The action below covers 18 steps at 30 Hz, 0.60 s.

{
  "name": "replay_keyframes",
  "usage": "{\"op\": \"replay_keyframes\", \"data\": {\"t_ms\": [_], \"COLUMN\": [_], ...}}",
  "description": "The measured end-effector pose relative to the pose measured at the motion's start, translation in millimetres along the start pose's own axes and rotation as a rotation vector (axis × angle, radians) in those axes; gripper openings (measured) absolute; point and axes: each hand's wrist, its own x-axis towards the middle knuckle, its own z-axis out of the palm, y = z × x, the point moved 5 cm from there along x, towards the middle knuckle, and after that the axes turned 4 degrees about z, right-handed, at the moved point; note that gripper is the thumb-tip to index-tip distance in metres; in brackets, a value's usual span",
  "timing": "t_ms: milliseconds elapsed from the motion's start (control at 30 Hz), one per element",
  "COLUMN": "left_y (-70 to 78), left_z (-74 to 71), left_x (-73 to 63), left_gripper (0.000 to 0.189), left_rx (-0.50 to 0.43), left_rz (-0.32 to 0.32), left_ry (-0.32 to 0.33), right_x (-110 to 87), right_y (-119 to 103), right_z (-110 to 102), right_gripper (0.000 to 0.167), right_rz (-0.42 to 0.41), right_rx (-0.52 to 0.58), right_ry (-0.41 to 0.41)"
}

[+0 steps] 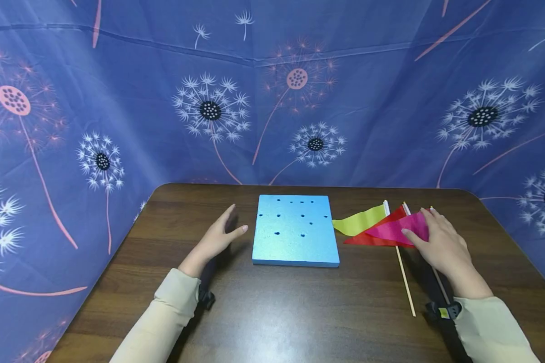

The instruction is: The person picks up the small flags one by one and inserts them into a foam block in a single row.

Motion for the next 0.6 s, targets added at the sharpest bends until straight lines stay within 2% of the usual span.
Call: {"op": "replay_keyframes", "data": {"t_ms": [167, 300, 467, 600], "left_y": [-1.7, -1.8, 0.0, 0.1], "left_z": [4.1, 9.9, 20.0, 25.7], "left_x": [0.4, 1.7, 2.3, 1.5], "left_gripper": [0.088, 0.085, 0.083, 0.083], "left_rx": [-0.133, -0.207, -0.285, -0.305], "left_rz": [-0.014, 0.014, 0.039, 0.024], "left_ry": [-0.020, -0.031, -0.055, -0.081], "right_x": [-3.3, -5.3, -7.2, -10.5], "right_y": [11.5, 19.0, 25.8, 31.0], "right_z": [-1.8, -2.8, -3.9, -4.3], "right_gripper": [0.085, 0.086, 0.086, 0.086], "right_rz": [0.010, 0.025, 0.048, 0.074], "right_rx": [0.019, 0.041, 0.037, 0.010], "right_ry": [0.019, 0.004, -0.016, -0.006]}}
